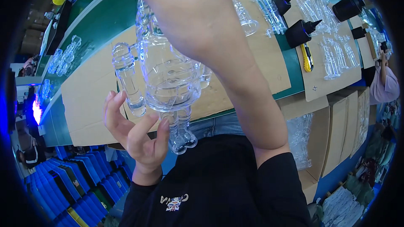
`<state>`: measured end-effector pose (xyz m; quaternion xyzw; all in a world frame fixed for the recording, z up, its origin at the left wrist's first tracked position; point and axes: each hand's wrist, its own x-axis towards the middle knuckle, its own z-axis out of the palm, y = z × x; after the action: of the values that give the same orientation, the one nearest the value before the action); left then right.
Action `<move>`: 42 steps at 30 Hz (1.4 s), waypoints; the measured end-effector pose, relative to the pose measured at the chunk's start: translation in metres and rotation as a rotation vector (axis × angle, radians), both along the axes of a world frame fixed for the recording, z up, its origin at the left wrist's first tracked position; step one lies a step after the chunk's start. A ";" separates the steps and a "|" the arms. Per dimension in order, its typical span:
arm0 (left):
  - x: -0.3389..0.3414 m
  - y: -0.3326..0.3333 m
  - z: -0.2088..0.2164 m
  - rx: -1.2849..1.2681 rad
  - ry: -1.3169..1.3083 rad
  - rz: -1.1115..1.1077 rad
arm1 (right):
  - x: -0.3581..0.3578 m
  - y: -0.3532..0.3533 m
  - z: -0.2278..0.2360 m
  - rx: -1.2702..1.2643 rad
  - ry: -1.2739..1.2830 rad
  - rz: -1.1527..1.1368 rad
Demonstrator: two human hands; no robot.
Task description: Filling plastic components with liquid and assembling them into clear plastic figurines.
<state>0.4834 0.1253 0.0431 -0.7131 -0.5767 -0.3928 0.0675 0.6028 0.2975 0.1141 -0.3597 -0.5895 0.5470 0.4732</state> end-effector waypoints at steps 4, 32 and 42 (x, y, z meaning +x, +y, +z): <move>-0.001 0.001 -0.018 0.022 -0.255 -0.103 | -0.002 -0.003 -0.007 0.089 0.057 -0.077; 0.017 -0.025 0.014 -0.566 -1.500 -0.527 | 0.029 0.023 0.006 -0.152 0.438 0.292; 0.021 -0.025 -0.008 -0.577 -1.426 -0.202 | 0.044 0.010 0.048 -0.063 0.396 0.300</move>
<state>0.5043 0.1006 0.0348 -0.3264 -0.4923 -0.5955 -0.5444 0.6469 0.3075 0.1620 -0.1685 -0.5147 0.6892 0.4814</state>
